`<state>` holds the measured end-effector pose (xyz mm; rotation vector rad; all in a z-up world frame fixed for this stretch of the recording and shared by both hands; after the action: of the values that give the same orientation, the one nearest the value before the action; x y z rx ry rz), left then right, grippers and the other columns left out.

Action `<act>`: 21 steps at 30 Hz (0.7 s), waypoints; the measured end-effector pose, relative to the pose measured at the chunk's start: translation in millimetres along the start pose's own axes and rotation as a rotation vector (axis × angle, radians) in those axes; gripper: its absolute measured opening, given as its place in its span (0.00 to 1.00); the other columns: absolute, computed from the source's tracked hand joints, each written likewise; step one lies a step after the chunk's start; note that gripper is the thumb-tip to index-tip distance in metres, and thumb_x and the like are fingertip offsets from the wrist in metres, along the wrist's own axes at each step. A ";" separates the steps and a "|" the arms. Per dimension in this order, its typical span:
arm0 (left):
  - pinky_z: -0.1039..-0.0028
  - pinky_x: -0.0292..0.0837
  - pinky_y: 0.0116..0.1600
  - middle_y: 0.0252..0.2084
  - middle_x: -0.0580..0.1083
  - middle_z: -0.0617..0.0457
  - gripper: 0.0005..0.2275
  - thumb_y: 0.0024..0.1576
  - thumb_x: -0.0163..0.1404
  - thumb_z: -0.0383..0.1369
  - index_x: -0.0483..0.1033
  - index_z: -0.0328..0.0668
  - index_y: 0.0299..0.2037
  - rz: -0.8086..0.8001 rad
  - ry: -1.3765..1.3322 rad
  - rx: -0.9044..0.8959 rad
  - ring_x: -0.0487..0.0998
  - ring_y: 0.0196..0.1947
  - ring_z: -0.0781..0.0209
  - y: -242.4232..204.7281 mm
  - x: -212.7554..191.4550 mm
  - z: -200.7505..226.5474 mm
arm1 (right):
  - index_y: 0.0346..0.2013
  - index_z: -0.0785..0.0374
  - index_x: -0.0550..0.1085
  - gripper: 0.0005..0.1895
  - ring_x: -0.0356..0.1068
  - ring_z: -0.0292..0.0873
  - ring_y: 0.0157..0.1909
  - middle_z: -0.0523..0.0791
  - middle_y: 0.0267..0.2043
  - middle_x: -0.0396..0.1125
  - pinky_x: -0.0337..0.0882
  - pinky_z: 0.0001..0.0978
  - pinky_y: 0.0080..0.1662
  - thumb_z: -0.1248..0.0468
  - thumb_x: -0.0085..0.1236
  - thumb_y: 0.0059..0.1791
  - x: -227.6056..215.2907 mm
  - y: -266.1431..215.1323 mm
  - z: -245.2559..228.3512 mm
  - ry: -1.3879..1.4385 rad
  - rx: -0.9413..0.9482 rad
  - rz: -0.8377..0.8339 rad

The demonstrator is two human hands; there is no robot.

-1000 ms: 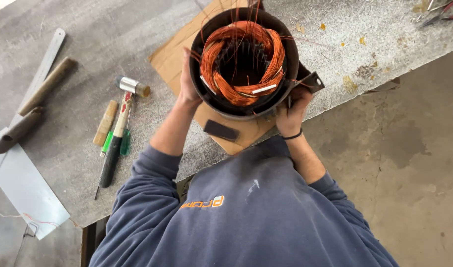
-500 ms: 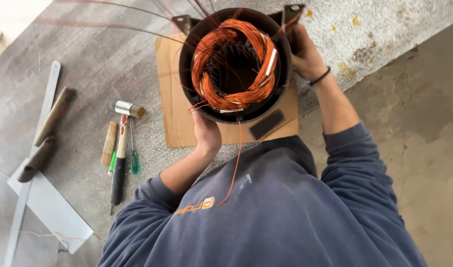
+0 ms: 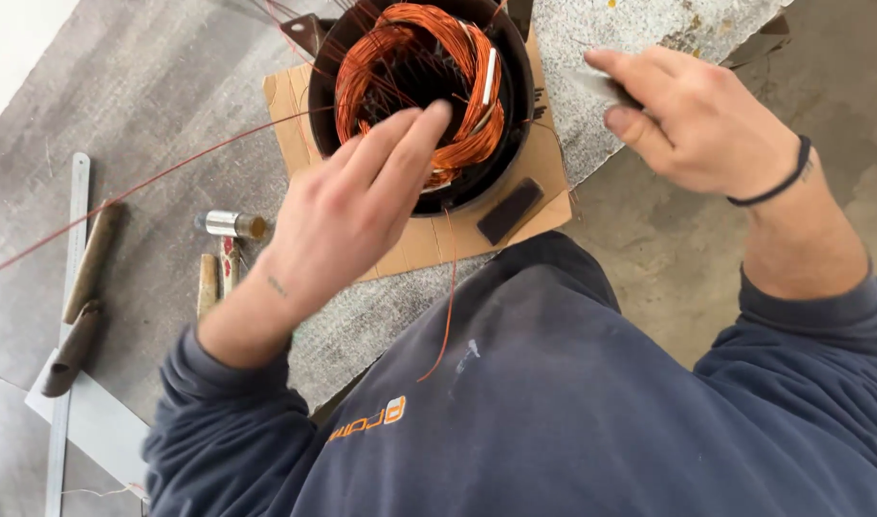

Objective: The person retrieves a utility knife and uses it to strip the insulation from the ends of several copper wires. They then use pliers to twist the exposed wire strands together. The person repeats this process for multiple wires, occasionally adjusting the coil of wire on the workbench.

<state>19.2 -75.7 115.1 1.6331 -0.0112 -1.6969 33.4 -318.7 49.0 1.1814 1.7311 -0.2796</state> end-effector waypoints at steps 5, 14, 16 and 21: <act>0.72 0.71 0.27 0.32 0.73 0.53 0.22 0.54 0.53 0.22 0.73 0.32 0.62 -0.200 0.199 -0.009 0.79 0.27 0.63 30.6 30.8 -19.1 | 0.56 0.68 0.75 0.19 0.70 0.52 0.38 0.51 0.36 0.68 0.72 0.41 0.40 0.66 0.61 0.51 -11.9 3.5 -30.1 -0.074 -0.050 -0.025; 0.73 0.69 0.27 0.32 0.70 0.59 0.07 0.55 0.55 0.30 0.73 0.47 0.41 -0.238 0.382 0.044 0.79 0.28 0.65 49.3 48.7 -6.4 | 0.43 0.57 0.79 0.10 0.70 0.42 0.27 0.40 0.29 0.69 0.67 0.32 0.30 0.62 0.69 0.49 -21.8 0.3 -46.5 -0.310 -0.201 0.127; 0.76 0.68 0.27 0.36 0.72 0.58 0.09 0.52 0.55 0.31 0.76 0.46 0.41 -0.183 0.470 0.108 0.78 0.28 0.68 60.1 48.2 2.7 | 0.42 0.54 0.81 0.10 0.69 0.40 0.24 0.39 0.25 0.68 0.67 0.31 0.28 0.64 0.69 0.46 -16.4 3.9 -54.8 -0.497 -0.253 0.148; 0.74 0.71 0.28 0.30 0.74 0.57 0.02 0.50 0.56 0.31 0.78 0.48 0.31 -0.159 0.360 0.159 0.80 0.28 0.64 67.7 52.1 -12.7 | 0.47 0.56 0.77 0.08 0.69 0.35 0.31 0.36 0.35 0.69 0.66 0.27 0.36 0.66 0.62 0.52 4.9 1.6 -59.5 -0.588 -0.321 0.198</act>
<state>70.2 -144.2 102.2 2.0883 0.1670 -1.5231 -0.5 -276.8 74.7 0.9075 1.0897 -0.1940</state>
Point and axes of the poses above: each hand's wrist, its own y-axis towards the middle knuckle, its own x-axis out of the palm, z = x × y, the point moved 8 cm from there along y, towards the middle knuckle
